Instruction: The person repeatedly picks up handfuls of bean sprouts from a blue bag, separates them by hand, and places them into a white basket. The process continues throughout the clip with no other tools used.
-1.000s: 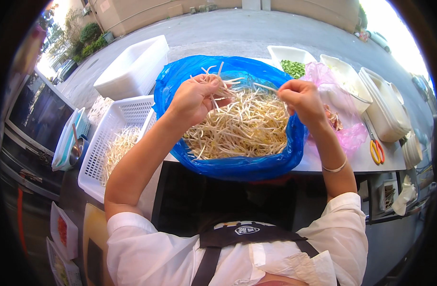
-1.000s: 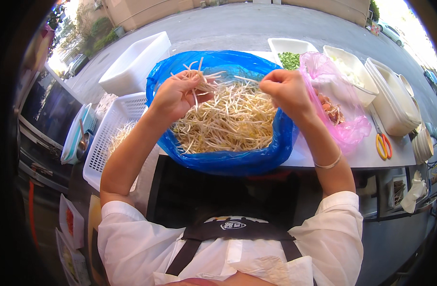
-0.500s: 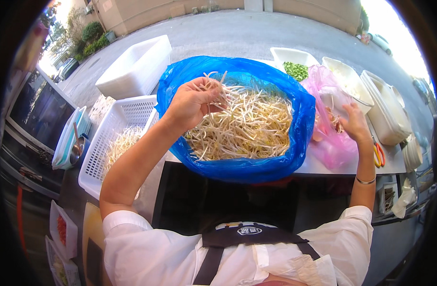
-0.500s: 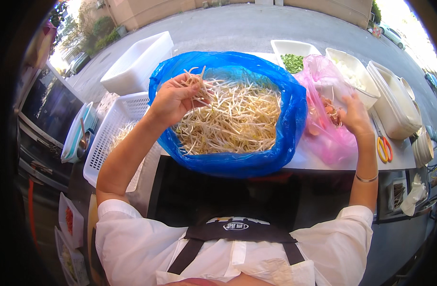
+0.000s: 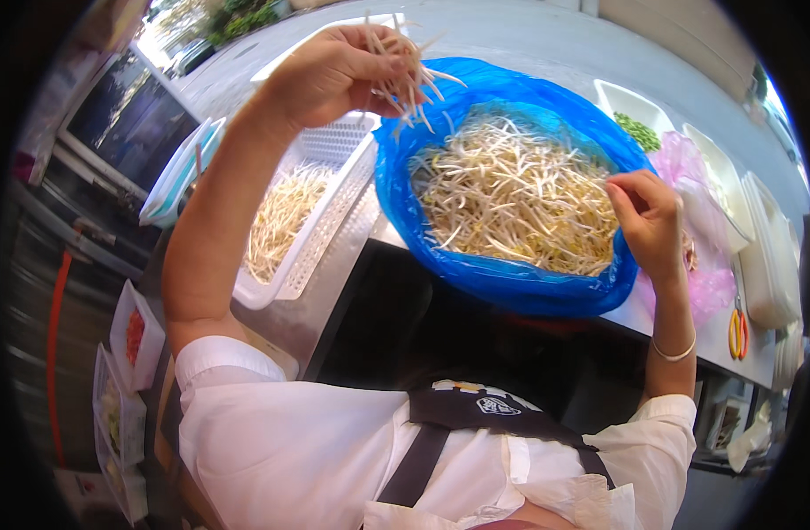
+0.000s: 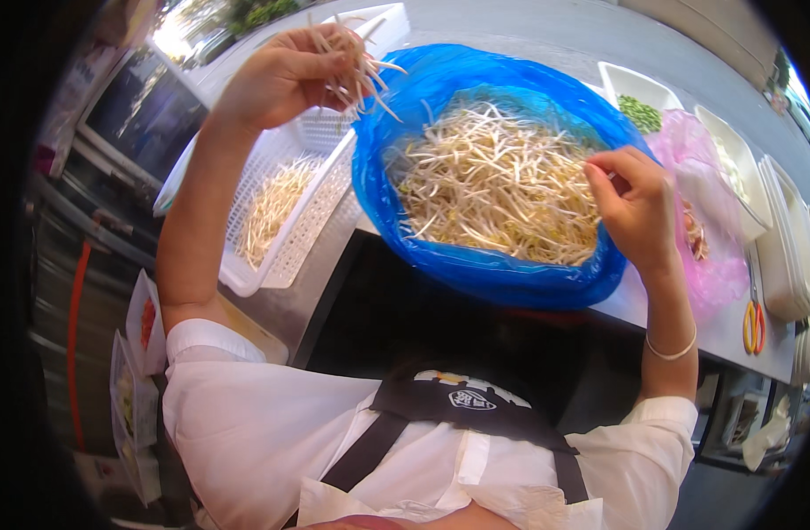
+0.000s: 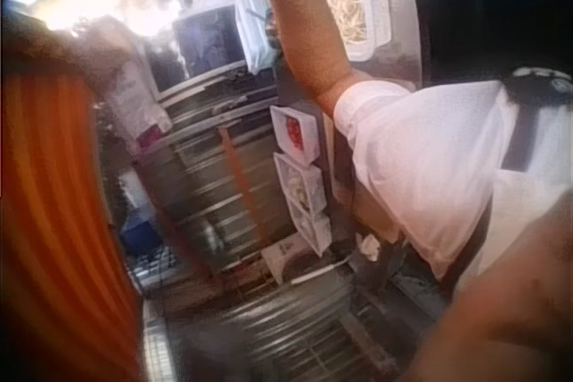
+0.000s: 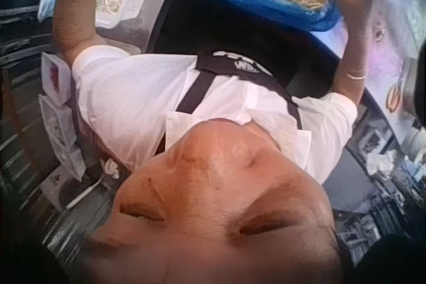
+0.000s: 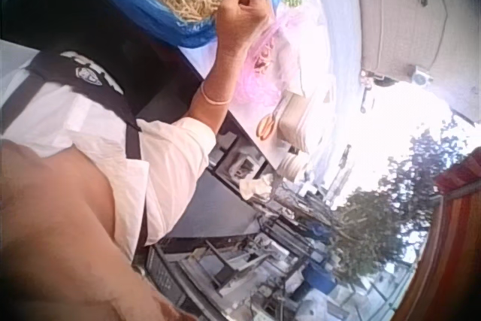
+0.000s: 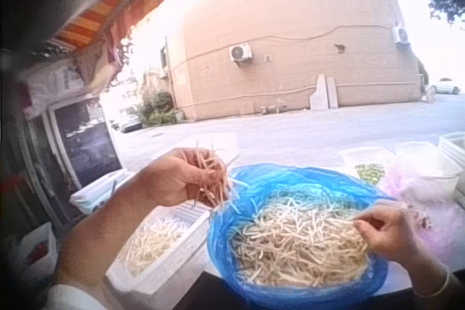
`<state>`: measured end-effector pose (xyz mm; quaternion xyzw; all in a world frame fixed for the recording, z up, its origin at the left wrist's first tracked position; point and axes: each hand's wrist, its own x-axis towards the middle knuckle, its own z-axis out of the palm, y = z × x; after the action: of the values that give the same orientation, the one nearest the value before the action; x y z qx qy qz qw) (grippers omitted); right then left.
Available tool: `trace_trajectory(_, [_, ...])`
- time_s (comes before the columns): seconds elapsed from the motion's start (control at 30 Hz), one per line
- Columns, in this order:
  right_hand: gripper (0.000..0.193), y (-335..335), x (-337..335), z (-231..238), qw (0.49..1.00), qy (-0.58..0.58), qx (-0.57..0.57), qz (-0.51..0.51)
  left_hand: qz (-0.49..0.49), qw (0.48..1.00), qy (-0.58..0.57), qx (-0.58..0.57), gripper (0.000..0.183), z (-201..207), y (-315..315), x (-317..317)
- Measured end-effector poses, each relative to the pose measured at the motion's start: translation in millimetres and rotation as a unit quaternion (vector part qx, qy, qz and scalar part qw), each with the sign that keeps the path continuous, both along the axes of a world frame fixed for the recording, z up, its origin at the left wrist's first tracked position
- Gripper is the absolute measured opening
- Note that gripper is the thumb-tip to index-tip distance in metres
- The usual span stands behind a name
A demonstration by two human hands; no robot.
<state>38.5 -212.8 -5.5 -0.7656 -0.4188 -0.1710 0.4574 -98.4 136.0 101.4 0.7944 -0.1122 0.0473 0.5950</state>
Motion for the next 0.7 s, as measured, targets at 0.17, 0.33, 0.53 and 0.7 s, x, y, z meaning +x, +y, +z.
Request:
trace_trajectory(0.17, [0.006,-13.8,14.5,-33.8,0.998,0.035,0.034,-0.042,0.287,0.924,0.045,0.251,0.041,10.2,55.6,-98.0])
trace_trajectory(0.33, [0.008,-7.9,24.9,-37.5,0.997,0.055,0.046,-0.029,0.373,0.808,0.19,0.414,0.072,-23.1,88.1,-139.3])
trace_trajectory(0.53, [0.007,13.7,16.5,-31.1,0.998,0.029,0.046,-0.009,0.42,0.823,0.019,0.382,0.019,-56.5,125.3,-142.7])
trace_trajectory(0.7, [0.006,16.9,1.4,-32.1,0.997,0.055,0.048,-0.003,0.389,0.805,0.037,0.447,0.043,-79.7,97.8,-149.5])
